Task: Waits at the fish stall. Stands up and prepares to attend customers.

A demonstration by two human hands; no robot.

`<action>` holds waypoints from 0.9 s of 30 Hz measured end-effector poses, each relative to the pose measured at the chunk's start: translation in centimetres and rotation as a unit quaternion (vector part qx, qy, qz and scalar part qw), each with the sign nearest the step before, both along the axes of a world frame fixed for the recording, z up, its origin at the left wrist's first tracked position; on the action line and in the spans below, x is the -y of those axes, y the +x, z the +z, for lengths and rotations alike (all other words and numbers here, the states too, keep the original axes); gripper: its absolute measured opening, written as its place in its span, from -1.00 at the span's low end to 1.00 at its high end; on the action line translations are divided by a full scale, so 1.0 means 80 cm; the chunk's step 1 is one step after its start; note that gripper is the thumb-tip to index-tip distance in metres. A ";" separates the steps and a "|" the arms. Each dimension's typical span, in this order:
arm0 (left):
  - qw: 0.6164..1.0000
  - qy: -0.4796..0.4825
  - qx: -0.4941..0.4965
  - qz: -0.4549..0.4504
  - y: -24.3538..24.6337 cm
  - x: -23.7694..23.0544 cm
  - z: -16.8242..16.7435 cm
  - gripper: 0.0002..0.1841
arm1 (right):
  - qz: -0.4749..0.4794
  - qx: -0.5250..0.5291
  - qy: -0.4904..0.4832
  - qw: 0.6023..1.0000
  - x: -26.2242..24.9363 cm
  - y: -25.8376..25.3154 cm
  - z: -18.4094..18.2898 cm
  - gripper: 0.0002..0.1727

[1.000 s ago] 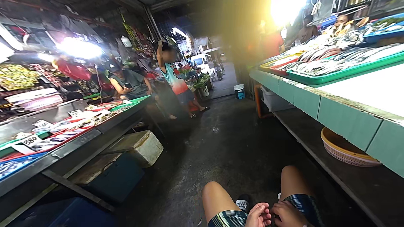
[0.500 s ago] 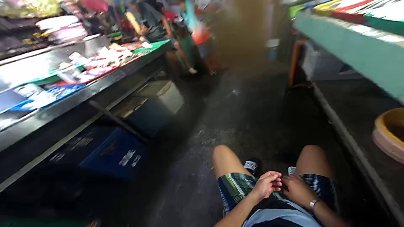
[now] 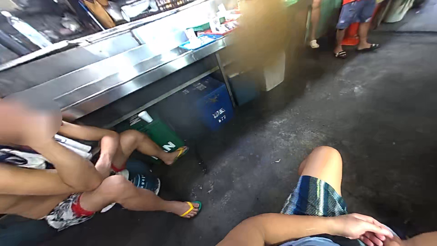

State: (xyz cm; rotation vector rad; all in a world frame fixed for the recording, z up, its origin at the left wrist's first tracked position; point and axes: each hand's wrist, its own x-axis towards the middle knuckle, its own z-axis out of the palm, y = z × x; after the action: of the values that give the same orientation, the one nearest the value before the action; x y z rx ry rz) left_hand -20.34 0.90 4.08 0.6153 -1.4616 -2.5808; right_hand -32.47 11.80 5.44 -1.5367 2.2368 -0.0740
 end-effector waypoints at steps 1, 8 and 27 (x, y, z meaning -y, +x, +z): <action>1.000 0.003 -0.002 0.000 -0.002 0.001 -0.004 -0.72 | 0.004 0.007 -0.005 1.000 -0.001 -0.004 -0.005 -0.49; 0.995 0.001 0.012 0.096 0.001 0.006 0.004 -0.75 | -0.037 0.055 -0.093 0.993 -0.007 -0.017 -0.025 -0.67; 0.808 -0.477 0.157 -0.309 -0.131 0.007 -0.022 -0.57 | -0.052 0.160 0.129 0.977 0.041 0.031 -0.058 -0.53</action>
State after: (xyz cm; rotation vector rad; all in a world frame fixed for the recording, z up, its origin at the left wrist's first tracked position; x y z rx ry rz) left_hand -30.83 0.36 2.31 0.4381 -3.1250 -1.5990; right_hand -29.96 8.50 0.82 -1.1799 1.9812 -0.0545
